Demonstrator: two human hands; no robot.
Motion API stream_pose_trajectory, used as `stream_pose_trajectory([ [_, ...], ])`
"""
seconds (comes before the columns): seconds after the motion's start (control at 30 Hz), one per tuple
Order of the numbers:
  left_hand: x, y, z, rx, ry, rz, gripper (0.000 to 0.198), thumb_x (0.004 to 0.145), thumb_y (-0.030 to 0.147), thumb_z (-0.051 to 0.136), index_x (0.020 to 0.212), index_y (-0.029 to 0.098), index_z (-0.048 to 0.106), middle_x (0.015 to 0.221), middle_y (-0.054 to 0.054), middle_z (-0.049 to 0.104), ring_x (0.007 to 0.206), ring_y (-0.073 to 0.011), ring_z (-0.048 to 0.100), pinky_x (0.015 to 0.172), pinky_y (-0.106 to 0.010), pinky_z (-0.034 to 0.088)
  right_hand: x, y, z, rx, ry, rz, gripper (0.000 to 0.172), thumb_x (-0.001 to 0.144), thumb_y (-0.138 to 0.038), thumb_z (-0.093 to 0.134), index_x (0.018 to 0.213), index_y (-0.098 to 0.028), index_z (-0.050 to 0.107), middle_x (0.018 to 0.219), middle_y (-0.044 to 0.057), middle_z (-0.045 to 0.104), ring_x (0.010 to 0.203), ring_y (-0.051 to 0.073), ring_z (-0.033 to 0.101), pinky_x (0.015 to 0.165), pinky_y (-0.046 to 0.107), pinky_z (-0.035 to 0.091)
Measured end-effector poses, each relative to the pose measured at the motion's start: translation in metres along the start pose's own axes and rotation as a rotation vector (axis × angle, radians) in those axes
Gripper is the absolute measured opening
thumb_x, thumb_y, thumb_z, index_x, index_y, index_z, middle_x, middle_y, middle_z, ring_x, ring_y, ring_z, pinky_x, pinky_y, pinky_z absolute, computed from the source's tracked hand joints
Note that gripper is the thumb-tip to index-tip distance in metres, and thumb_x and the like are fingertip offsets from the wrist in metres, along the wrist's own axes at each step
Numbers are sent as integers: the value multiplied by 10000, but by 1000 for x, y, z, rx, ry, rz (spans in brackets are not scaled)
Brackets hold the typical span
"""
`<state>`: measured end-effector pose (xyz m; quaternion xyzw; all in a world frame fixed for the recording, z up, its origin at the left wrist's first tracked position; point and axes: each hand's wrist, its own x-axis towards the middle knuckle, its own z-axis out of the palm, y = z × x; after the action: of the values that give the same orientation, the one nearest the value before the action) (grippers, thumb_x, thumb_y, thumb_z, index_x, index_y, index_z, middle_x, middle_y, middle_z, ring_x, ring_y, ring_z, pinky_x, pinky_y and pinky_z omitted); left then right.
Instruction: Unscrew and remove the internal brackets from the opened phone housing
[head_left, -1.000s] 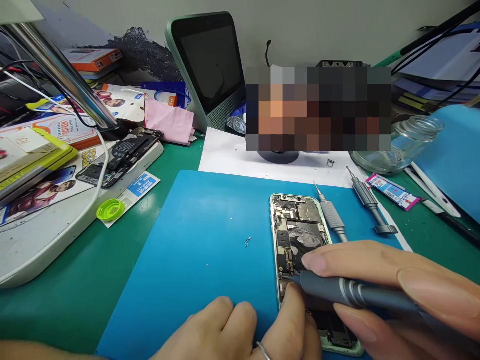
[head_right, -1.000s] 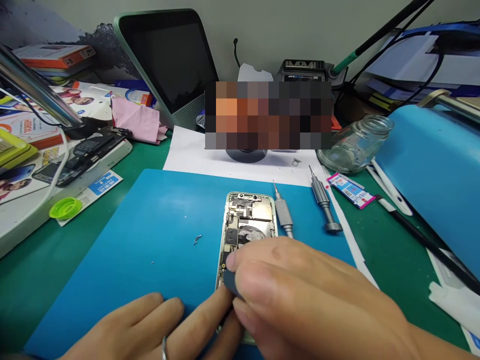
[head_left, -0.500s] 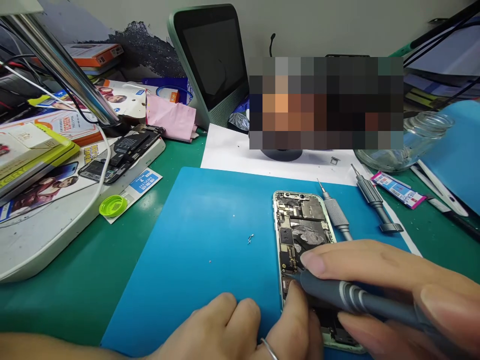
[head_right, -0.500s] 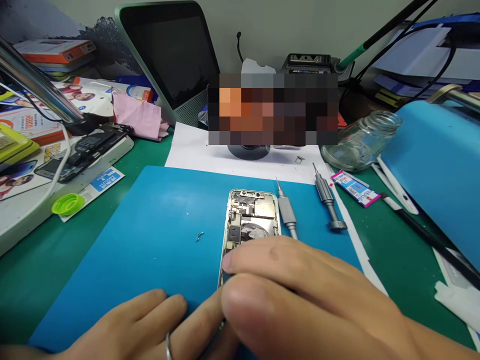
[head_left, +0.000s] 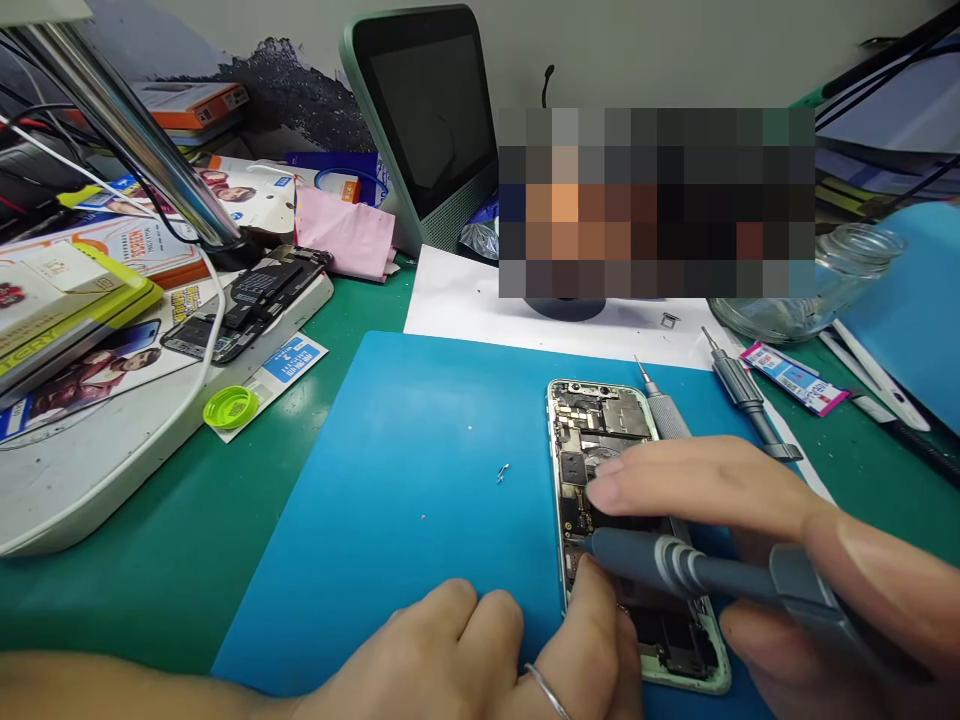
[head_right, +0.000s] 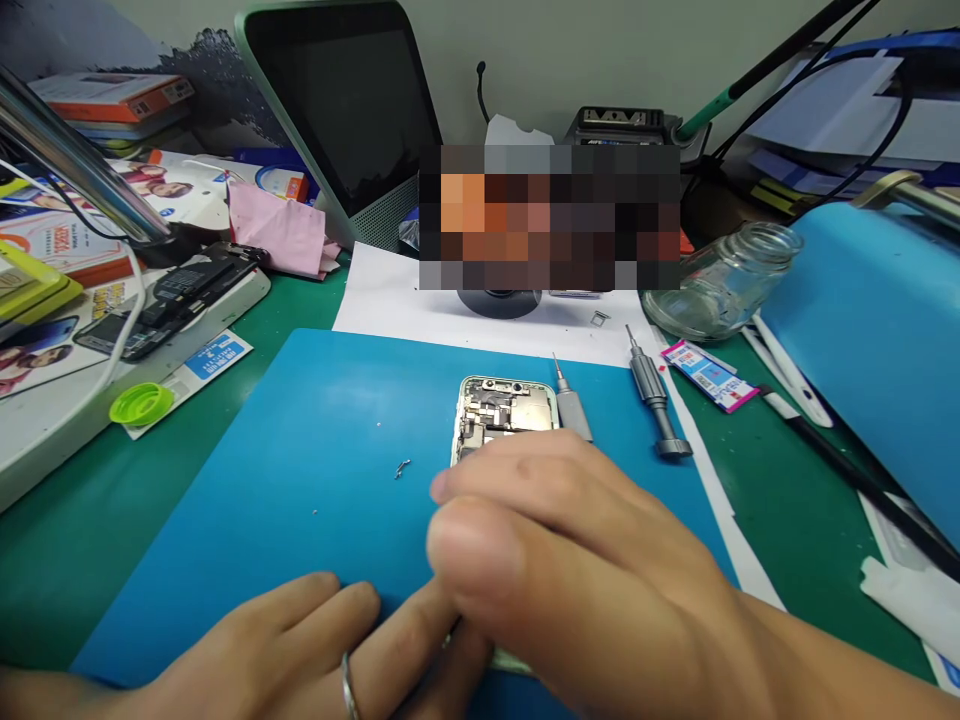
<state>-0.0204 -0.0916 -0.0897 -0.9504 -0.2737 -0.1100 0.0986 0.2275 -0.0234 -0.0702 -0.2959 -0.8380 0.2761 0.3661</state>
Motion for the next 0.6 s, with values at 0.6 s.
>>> stream_pose_trajectory([
  [0.6, 1, -4, -6, 24, -84, 42, 498, 961, 211, 639, 1456, 154, 634, 1217, -65, 771, 610, -148, 528, 458, -309, 420, 12, -3, -1, 145, -168, 87, 385, 1040, -278, 603, 1416, -346, 650, 1308, -3, 791, 1277, 197, 728, 1136, 284, 572],
])
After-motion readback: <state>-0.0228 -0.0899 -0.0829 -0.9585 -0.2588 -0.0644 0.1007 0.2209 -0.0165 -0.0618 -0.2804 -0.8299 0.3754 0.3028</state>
